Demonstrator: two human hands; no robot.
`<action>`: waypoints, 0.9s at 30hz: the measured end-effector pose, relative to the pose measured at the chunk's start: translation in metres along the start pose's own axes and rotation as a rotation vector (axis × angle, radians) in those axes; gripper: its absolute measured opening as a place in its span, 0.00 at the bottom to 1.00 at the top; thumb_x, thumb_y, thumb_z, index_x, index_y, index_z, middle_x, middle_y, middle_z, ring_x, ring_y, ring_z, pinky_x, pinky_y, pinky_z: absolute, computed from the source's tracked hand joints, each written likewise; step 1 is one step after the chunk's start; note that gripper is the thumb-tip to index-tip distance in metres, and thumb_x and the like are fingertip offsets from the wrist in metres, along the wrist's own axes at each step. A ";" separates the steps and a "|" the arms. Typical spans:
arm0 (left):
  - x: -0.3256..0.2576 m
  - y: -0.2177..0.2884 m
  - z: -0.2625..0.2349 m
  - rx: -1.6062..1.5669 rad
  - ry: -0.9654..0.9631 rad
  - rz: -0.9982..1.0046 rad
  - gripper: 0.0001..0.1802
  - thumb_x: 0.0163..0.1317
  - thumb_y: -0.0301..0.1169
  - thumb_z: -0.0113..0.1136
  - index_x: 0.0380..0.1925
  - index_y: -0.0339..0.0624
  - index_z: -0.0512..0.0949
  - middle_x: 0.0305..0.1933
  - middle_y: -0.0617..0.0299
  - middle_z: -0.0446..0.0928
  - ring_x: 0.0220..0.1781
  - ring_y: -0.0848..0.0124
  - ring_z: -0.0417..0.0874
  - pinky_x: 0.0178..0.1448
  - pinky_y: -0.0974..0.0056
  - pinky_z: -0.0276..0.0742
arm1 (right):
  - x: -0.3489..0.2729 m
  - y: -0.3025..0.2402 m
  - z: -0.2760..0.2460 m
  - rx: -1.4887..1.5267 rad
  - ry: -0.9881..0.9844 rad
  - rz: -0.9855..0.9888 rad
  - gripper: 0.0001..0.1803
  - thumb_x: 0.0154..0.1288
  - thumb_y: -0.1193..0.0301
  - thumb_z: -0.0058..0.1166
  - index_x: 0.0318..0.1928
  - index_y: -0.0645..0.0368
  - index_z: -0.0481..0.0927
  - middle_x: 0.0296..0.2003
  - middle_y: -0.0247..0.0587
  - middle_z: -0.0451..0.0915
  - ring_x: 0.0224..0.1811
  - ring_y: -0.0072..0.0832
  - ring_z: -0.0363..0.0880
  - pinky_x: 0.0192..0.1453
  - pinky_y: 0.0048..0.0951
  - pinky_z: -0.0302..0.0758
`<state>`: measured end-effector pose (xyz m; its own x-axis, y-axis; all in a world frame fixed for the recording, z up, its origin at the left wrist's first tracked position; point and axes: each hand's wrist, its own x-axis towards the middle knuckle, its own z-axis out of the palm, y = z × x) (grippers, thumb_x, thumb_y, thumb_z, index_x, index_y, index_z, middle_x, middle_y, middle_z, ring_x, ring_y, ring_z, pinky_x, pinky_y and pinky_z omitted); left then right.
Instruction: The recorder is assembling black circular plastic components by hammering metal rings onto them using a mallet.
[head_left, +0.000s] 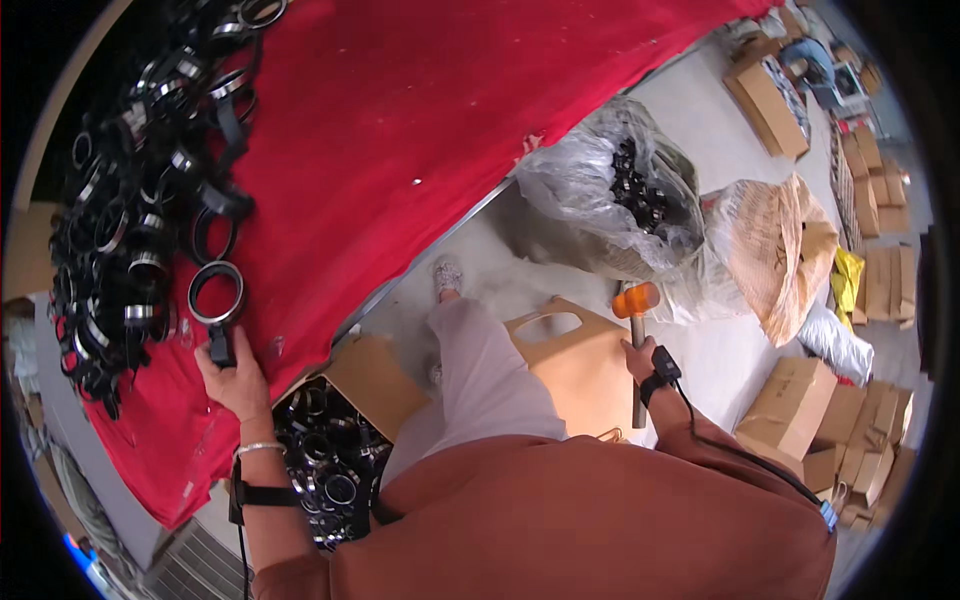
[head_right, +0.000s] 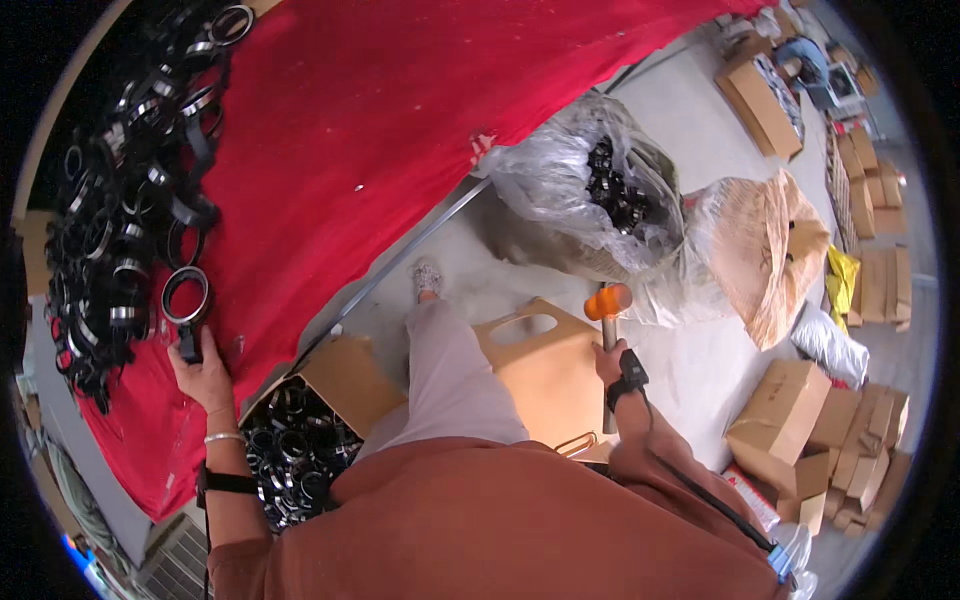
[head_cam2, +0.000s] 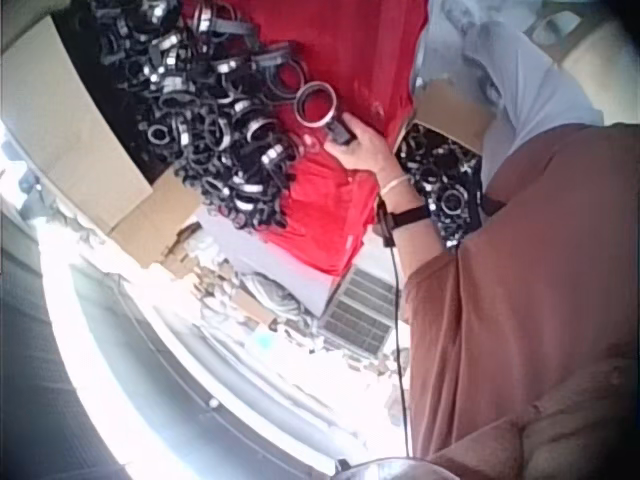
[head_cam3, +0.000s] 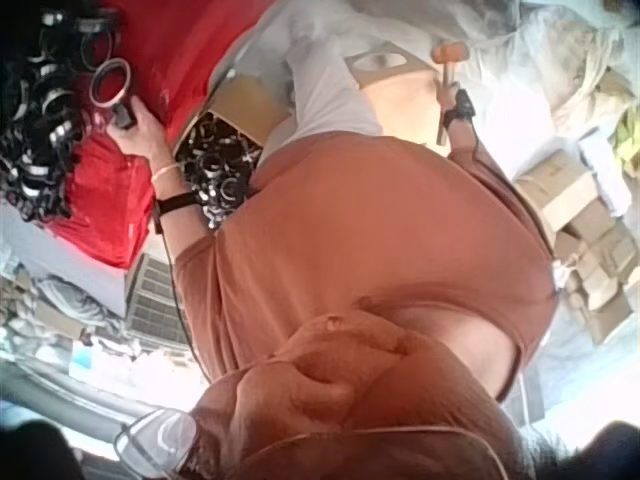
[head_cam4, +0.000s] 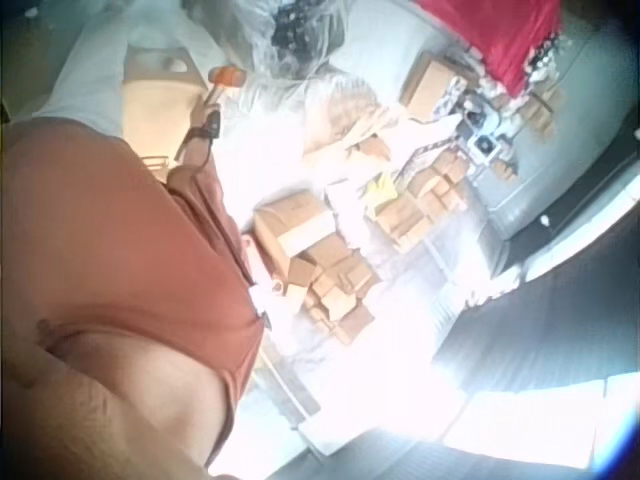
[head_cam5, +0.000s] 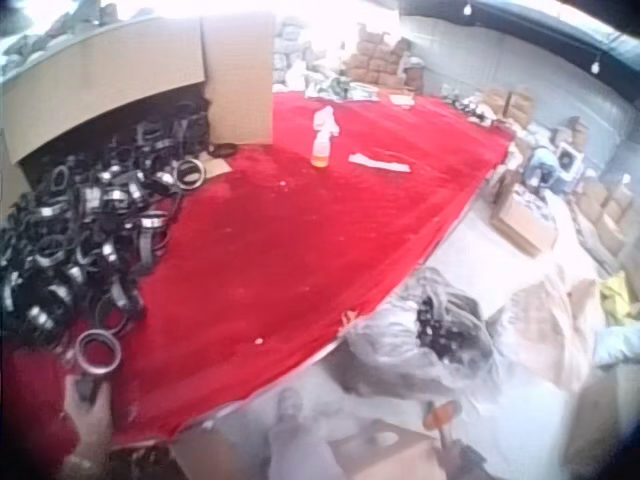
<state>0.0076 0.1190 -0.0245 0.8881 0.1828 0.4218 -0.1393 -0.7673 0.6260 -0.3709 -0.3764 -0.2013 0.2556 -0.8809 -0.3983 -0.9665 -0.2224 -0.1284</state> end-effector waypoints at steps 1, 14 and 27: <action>0.000 0.011 -0.007 0.013 -0.031 0.016 0.14 0.54 0.32 0.65 0.29 0.36 0.70 0.24 0.63 0.70 0.27 0.75 0.67 0.34 0.68 0.68 | -0.023 -0.037 -0.032 0.058 -0.150 0.000 0.31 0.51 0.52 0.61 0.42 0.68 0.71 0.25 0.50 0.77 0.28 0.37 0.78 0.32 0.40 0.73; -0.012 0.083 -0.018 -0.503 -0.285 -0.534 0.11 0.64 0.32 0.54 0.39 0.35 0.72 0.30 0.66 0.74 0.26 0.78 0.71 0.34 0.73 0.69 | -0.054 -0.217 -0.150 0.173 -0.671 -0.694 0.22 0.52 0.59 0.63 0.36 0.65 0.74 0.23 0.45 0.75 0.26 0.27 0.70 0.31 0.32 0.70; -0.096 0.143 0.068 -0.866 -0.300 -0.872 0.18 0.69 0.44 0.45 0.38 0.39 0.69 0.31 0.61 0.72 0.35 0.72 0.73 0.48 0.65 0.71 | -0.049 -0.400 -0.222 0.156 -0.639 -1.359 0.19 0.54 0.63 0.60 0.37 0.65 0.73 0.22 0.50 0.73 0.24 0.34 0.74 0.30 0.34 0.71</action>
<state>-0.0683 -0.0497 -0.0201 0.8774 0.1900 -0.4404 0.4016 0.2113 0.8911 -0.0019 -0.3370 0.0708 0.9343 0.2865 -0.2122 0.0087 -0.6134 -0.7897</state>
